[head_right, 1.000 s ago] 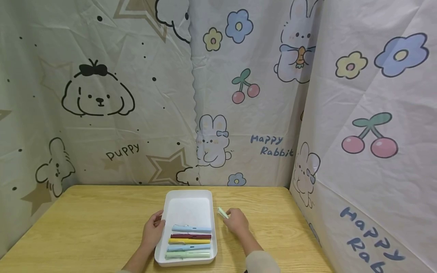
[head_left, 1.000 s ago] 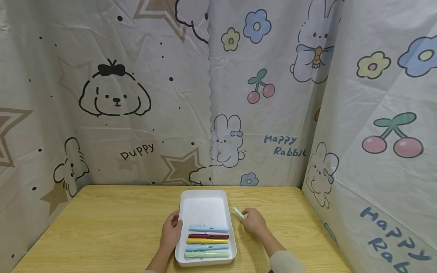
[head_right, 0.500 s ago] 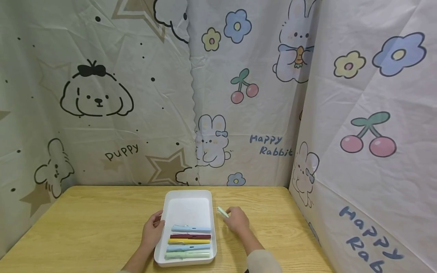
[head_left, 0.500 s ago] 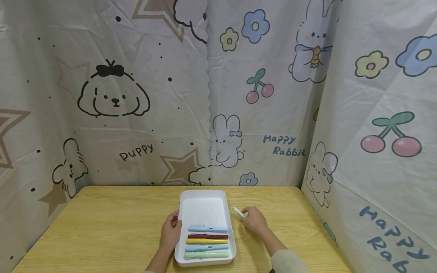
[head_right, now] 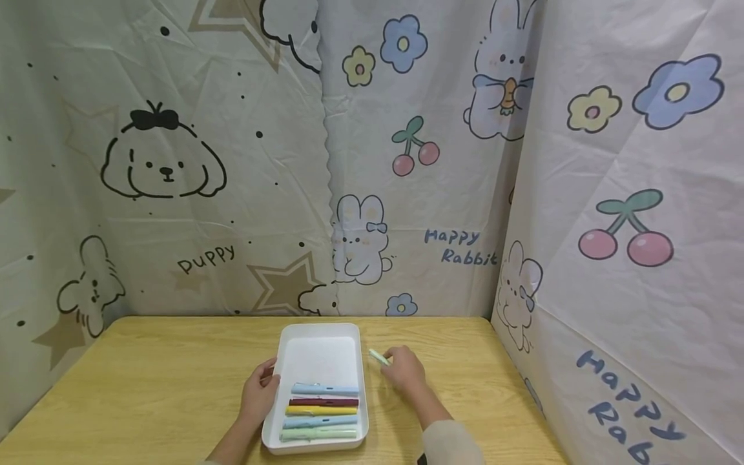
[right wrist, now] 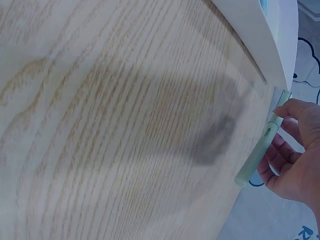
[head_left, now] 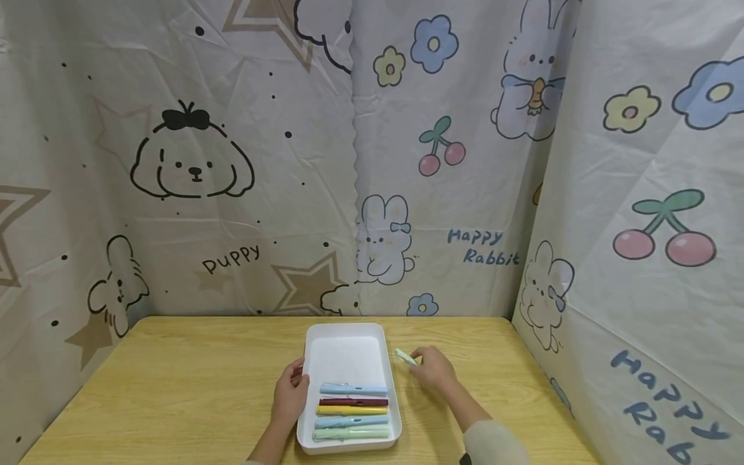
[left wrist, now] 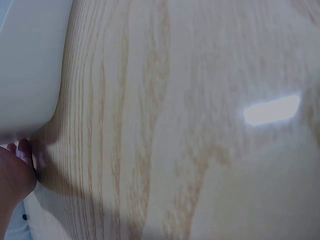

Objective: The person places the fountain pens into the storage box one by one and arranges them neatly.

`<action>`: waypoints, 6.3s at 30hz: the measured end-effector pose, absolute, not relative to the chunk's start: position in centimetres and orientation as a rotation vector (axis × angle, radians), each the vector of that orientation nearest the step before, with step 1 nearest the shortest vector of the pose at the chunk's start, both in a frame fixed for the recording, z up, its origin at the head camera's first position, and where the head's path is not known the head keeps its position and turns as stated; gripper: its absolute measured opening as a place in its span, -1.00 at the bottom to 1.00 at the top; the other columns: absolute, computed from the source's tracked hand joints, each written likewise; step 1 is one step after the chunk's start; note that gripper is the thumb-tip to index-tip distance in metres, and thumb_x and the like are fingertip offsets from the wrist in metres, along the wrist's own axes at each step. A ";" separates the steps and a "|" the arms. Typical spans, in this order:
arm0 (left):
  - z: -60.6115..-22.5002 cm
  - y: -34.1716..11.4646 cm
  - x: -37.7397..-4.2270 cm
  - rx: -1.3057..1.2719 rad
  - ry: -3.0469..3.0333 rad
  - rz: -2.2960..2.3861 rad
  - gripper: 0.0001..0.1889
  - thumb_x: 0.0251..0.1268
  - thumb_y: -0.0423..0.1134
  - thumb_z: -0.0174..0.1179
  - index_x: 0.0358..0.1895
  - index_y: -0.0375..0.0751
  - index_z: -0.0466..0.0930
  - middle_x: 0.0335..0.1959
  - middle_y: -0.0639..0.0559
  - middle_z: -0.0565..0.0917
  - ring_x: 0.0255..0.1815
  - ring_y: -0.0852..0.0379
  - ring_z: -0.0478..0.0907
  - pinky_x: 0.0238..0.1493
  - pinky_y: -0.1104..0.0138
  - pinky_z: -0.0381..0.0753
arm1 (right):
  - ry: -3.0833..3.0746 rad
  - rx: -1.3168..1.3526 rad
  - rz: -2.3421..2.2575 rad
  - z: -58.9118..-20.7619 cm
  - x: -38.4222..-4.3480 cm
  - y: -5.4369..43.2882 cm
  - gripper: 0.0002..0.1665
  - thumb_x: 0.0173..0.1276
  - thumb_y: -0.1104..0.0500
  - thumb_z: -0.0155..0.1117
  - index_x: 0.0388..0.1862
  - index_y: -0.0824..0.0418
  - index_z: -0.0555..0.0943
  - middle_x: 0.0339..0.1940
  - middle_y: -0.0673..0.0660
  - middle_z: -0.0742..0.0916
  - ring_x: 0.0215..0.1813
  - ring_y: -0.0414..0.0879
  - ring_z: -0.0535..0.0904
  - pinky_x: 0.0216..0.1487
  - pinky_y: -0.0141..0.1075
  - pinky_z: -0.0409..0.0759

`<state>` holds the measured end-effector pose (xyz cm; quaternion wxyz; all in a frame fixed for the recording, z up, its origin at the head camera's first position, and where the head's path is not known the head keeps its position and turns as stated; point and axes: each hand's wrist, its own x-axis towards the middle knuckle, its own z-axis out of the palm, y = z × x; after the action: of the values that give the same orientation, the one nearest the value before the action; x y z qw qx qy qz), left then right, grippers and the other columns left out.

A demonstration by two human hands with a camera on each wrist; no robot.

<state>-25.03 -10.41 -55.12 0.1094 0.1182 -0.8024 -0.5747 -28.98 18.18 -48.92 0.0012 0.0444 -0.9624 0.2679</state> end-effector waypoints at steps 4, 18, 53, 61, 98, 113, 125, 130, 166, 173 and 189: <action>-54.9 -10.4 -25.0 0.348 -2.358 -1.695 -0.57 0.35 -0.37 -0.05 0.27 -0.28 0.34 0.10 -0.32 0.49 0.08 -0.19 0.49 0.07 0.03 0.56 | -3.010 0.185 0.832 -48.6 -29.1 18.2 -0.66 0.09 0.22 0.28 -0.11 0.28 0.64 -0.47 0.07 0.55 -0.53 -0.15 0.41 -0.56 -0.38 0.34; -55.0 -10.4 -24.9 0.342 -2.353 -1.695 -0.58 0.34 -0.39 -0.04 0.26 -0.29 0.35 0.08 -0.31 0.50 0.07 -0.18 0.50 0.05 0.06 0.57 | -2.997 0.355 0.805 -48.3 -29.2 17.9 -0.65 0.02 0.26 0.21 -0.15 0.28 0.66 -0.52 0.05 0.48 -0.56 -0.17 0.33 -0.62 -0.41 0.27; -54.9 -10.4 -24.9 0.360 -2.346 -1.698 -0.58 0.35 -0.38 -0.04 0.26 -0.28 0.35 0.09 -0.31 0.50 0.07 -0.19 0.50 0.06 0.04 0.57 | -3.008 0.557 0.749 -47.4 -30.2 15.4 -0.67 0.01 0.25 0.22 -0.19 0.25 0.69 -0.58 0.02 0.48 -0.49 -0.17 0.32 -0.56 -0.41 0.26; -54.8 -10.4 -24.8 0.354 -2.350 -1.709 -0.58 0.35 -0.38 -0.04 0.27 -0.28 0.35 0.10 -0.31 0.50 0.08 -0.18 0.50 0.07 0.06 0.57 | -3.036 0.557 0.751 -47.3 -30.2 14.8 -0.67 0.03 0.23 0.22 -0.16 0.24 0.67 -0.51 0.03 0.48 -0.47 -0.16 0.33 -0.54 -0.40 0.28; -54.9 -10.5 -24.8 0.327 -2.338 -1.715 -0.58 0.32 -0.40 -0.04 0.25 -0.32 0.35 0.07 -0.33 0.51 0.04 -0.18 0.51 0.02 0.07 0.59 | -3.056 0.695 0.728 -46.7 -29.9 11.4 -0.67 0.06 0.21 0.20 -0.15 0.21 0.68 -0.53 0.00 0.51 -0.47 -0.19 0.35 -0.52 -0.41 0.32; -55.0 -10.5 -24.9 0.329 -2.343 -1.705 -0.58 0.33 -0.39 -0.03 0.25 -0.32 0.35 0.08 -0.33 0.50 0.05 -0.18 0.51 0.05 0.05 0.58 | -3.091 0.718 0.712 -47.1 -29.7 10.2 -0.69 0.11 0.19 0.25 -0.13 0.18 0.68 -0.47 0.00 0.51 -0.44 -0.19 0.37 -0.48 -0.42 0.35; -55.1 -10.5 -25.0 0.342 -2.346 -1.708 -0.59 0.35 -0.38 -0.03 0.26 -0.29 0.35 0.09 -0.30 0.50 0.06 -0.17 0.51 0.05 0.07 0.58 | -3.097 0.732 0.707 -46.8 -29.3 9.0 -0.70 0.12 0.18 0.26 -0.13 0.16 0.69 -0.46 -0.01 0.52 -0.44 -0.20 0.37 -0.47 -0.43 0.36; -55.2 -10.4 -25.1 0.352 -2.345 -1.711 -0.59 0.35 -0.36 -0.04 0.26 -0.28 0.35 0.09 -0.29 0.50 0.06 -0.16 0.51 0.05 0.07 0.58 | -3.099 0.733 0.698 -46.9 -29.2 8.5 -0.70 0.14 0.17 0.26 -0.12 0.14 0.69 -0.45 -0.03 0.51 -0.43 -0.21 0.37 -0.45 -0.44 0.35; -54.6 -10.5 -24.7 0.337 -2.350 -1.724 -0.57 0.34 -0.39 -0.04 0.27 -0.29 0.33 0.10 -0.32 0.49 0.07 -0.19 0.50 0.03 0.07 0.59 | -3.090 0.700 0.489 -49.9 -28.5 6.5 -0.75 0.25 0.10 0.24 -0.09 0.03 0.68 -0.33 0.01 0.60 -0.26 -0.16 0.51 -0.27 -0.31 0.50; -54.6 -10.5 -24.7 0.337 -2.352 -1.715 -0.58 0.34 -0.39 -0.03 0.27 -0.29 0.34 0.10 -0.31 0.50 0.07 -0.19 0.50 0.03 0.07 0.59 | -3.118 0.659 0.512 -50.6 -28.6 6.2 -0.74 0.28 0.10 0.21 -0.07 0.02 0.68 -0.29 0.01 0.61 -0.19 -0.14 0.53 -0.16 -0.24 0.51; -54.5 -10.4 -24.8 0.366 -2.354 -1.730 -0.57 0.35 -0.37 -0.03 0.28 -0.26 0.34 0.12 -0.30 0.49 0.08 -0.16 0.50 0.04 0.07 0.58 | -3.127 0.631 0.618 -50.7 -28.4 6.1 -0.76 0.28 0.15 0.19 -0.11 0.04 0.69 -0.37 -0.02 0.58 -0.28 -0.17 0.47 -0.22 -0.26 0.42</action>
<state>-24.82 -10.38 -54.47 0.0984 0.1237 -0.7957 -0.5847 -28.36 6.14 -50.67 -0.0538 0.1939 -0.9610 0.1899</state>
